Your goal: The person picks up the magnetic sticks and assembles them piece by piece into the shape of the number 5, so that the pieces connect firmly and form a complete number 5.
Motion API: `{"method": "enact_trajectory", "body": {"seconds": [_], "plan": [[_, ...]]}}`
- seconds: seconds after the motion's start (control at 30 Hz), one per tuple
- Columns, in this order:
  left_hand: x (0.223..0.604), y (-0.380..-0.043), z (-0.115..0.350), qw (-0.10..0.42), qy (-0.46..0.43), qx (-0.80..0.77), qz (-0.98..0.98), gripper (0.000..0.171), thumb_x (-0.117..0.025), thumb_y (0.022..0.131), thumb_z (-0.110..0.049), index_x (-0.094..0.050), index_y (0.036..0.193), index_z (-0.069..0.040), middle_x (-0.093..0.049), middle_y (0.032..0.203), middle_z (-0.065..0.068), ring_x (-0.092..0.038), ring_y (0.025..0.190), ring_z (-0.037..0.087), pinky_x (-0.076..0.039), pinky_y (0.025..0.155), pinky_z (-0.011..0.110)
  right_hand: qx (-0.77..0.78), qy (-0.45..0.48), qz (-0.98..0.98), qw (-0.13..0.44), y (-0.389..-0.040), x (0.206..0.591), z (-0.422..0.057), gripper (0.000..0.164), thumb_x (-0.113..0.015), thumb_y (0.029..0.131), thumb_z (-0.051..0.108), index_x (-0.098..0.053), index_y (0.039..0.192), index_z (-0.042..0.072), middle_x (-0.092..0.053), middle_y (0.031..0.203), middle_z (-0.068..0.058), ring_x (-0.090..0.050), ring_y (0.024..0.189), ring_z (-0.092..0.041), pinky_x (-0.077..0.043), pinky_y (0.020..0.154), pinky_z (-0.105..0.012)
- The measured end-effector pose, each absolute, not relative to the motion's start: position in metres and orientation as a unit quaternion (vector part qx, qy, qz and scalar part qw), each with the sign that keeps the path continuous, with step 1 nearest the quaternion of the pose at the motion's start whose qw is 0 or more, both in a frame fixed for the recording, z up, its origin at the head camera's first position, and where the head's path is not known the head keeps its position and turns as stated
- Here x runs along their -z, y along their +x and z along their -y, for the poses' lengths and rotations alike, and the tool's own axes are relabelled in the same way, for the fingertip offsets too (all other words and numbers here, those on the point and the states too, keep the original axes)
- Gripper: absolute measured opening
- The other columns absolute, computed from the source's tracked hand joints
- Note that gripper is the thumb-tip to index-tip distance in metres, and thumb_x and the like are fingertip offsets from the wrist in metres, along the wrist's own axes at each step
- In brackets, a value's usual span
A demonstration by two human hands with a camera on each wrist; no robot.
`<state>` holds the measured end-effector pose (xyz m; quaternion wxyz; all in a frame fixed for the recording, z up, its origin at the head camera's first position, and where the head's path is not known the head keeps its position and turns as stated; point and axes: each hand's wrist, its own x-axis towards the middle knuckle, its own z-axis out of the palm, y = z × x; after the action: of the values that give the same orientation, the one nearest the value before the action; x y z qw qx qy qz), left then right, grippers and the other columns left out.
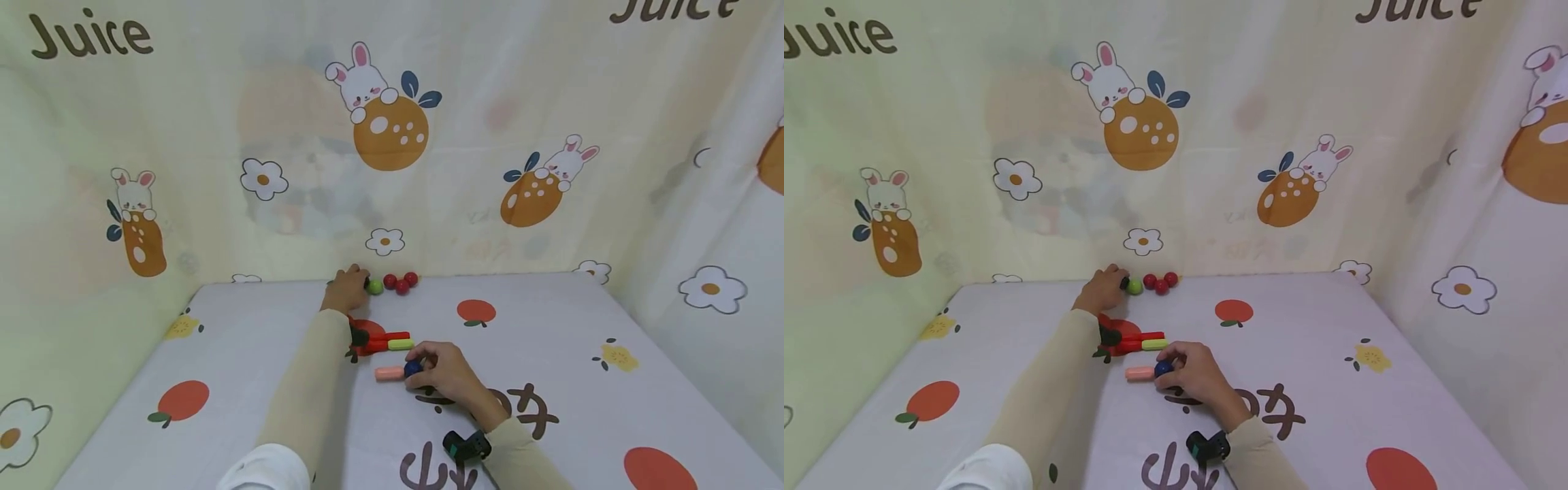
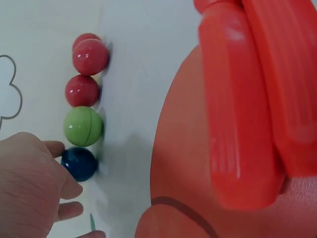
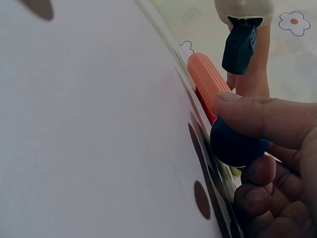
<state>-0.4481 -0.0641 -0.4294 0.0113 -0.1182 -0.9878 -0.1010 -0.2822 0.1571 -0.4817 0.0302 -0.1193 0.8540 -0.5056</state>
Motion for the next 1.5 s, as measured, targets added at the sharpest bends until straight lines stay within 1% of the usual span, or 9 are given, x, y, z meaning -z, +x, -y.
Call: {"method": "enact_trajectory", "body": {"seconds": [0.17, 0.3, 0.47, 0.6, 0.73, 0.87, 1.13, 1.33, 1.5], "plan": [[0.427, -0.443, 0.067, -0.016, -0.110, 0.093, 0.989, 0.033, -0.050, 0.102, -0.011, -0.063, 0.132, -0.005, -0.059, 0.132, 0.009, -0.056, 0.114, 0.031, -0.051, 0.099, 0.046, 0.507, -0.117, -0.853, 0.030, -0.281, 0.481, -0.156, 0.034, -0.090, 0.075, 0.016, -0.075, 0.105, 0.013, -0.055, 0.074, -0.003, -0.053, 0.073, -0.019, -0.041, 0.061, -0.026], [0.437, -0.449, 0.076, -0.038, -0.112, 0.118, 0.986, 0.030, -0.054, 0.100, -0.010, -0.065, 0.128, -0.003, -0.062, 0.122, 0.012, -0.059, 0.108, 0.028, -0.052, 0.098, 0.043, 0.508, -0.114, -0.853, 0.034, -0.280, 0.481, -0.155, 0.033, -0.090, 0.076, 0.016, -0.075, 0.105, 0.014, -0.057, 0.075, -0.003, -0.054, 0.076, -0.020, -0.045, 0.063, -0.028], [0.445, -0.458, 0.084, -0.042, -0.114, 0.165, 0.979, 0.030, -0.060, 0.096, -0.008, -0.066, 0.125, -0.003, -0.062, 0.124, 0.011, -0.058, 0.109, 0.025, -0.049, 0.104, 0.042, 0.505, -0.113, -0.855, 0.029, -0.281, 0.481, -0.156, 0.033, -0.090, 0.076, 0.016, -0.075, 0.106, 0.014, -0.057, 0.075, -0.003, -0.053, 0.074, -0.020, -0.043, 0.061, -0.026], [0.447, -0.458, 0.087, -0.050, -0.108, 0.190, 0.975, 0.033, -0.062, 0.095, -0.008, -0.064, 0.128, -0.003, -0.060, 0.127, 0.012, -0.054, 0.112, 0.026, -0.046, 0.106, 0.043, 0.505, -0.112, -0.856, 0.029, -0.281, 0.480, -0.157, 0.033, -0.090, 0.076, 0.015, -0.075, 0.106, 0.013, -0.056, 0.074, -0.003, -0.053, 0.072, -0.019, -0.041, 0.059, -0.025], [0.449, -0.457, 0.091, -0.051, -0.103, 0.210, 0.971, 0.037, -0.064, 0.094, -0.010, -0.061, 0.131, -0.006, -0.059, 0.132, 0.011, -0.052, 0.115, 0.027, -0.046, 0.106, 0.045, 0.509, -0.112, -0.853, 0.032, -0.280, 0.480, -0.156, 0.034, -0.090, 0.076, 0.015, -0.075, 0.106, 0.013, -0.056, 0.075, -0.003, -0.053, 0.074, -0.019, -0.042, 0.060, -0.026], [0.449, -0.453, 0.095, -0.046, -0.101, 0.239, 0.965, 0.037, -0.067, 0.093, -0.013, -0.061, 0.129, -0.007, -0.061, 0.129, 0.010, -0.053, 0.114, 0.027, -0.050, 0.102, 0.047, 0.513, -0.115, -0.850, 0.035, -0.280, 0.479, -0.155, 0.034, -0.090, 0.076, 0.015, -0.075, 0.106, 0.012, -0.056, 0.075, -0.003, -0.053, 0.074, -0.019, -0.042, 0.061, -0.026], [0.448, -0.440, 0.107, -0.028, -0.120, 0.287, 0.950, 0.029, -0.077, 0.087, -0.016, -0.064, 0.112, -0.008, -0.063, 0.109, 0.009, -0.057, 0.101, 0.026, -0.055, 0.089, 0.041, 0.502, -0.115, -0.857, 0.029, -0.282, 0.479, -0.156, 0.034, -0.090, 0.075, 0.016, -0.075, 0.106, 0.013, -0.057, 0.076, -0.003, -0.053, 0.073, -0.020, -0.041, 0.058, -0.026], [0.454, -0.435, 0.121, -0.028, -0.119, 0.321, 0.939, 0.028, -0.079, 0.086, -0.017, -0.065, 0.109, -0.011, -0.065, 0.106, 0.007, -0.059, 0.098, 0.025, -0.056, 0.084, 0.038, 0.499, -0.110, -0.859, 0.028, -0.284, 0.480, -0.156, 0.034, -0.090, 0.075, 0.017, -0.075, 0.105, 0.014, -0.057, 0.076, -0.003, -0.053, 0.074, -0.020, -0.041, 0.059, -0.026], [0.456, -0.429, 0.128, -0.034, -0.129, 0.331, 0.934, 0.026, -0.079, 0.086, -0.017, -0.066, 0.109, -0.011, -0.065, 0.108, 0.007, -0.060, 0.099, 0.025, -0.057, 0.081, 0.036, 0.501, -0.106, -0.858, 0.029, -0.283, 0.482, -0.155, 0.034, -0.091, 0.075, 0.017, -0.075, 0.105, 0.014, -0.056, 0.076, -0.004, -0.053, 0.074, -0.021, -0.040, 0.060, -0.026]]}}
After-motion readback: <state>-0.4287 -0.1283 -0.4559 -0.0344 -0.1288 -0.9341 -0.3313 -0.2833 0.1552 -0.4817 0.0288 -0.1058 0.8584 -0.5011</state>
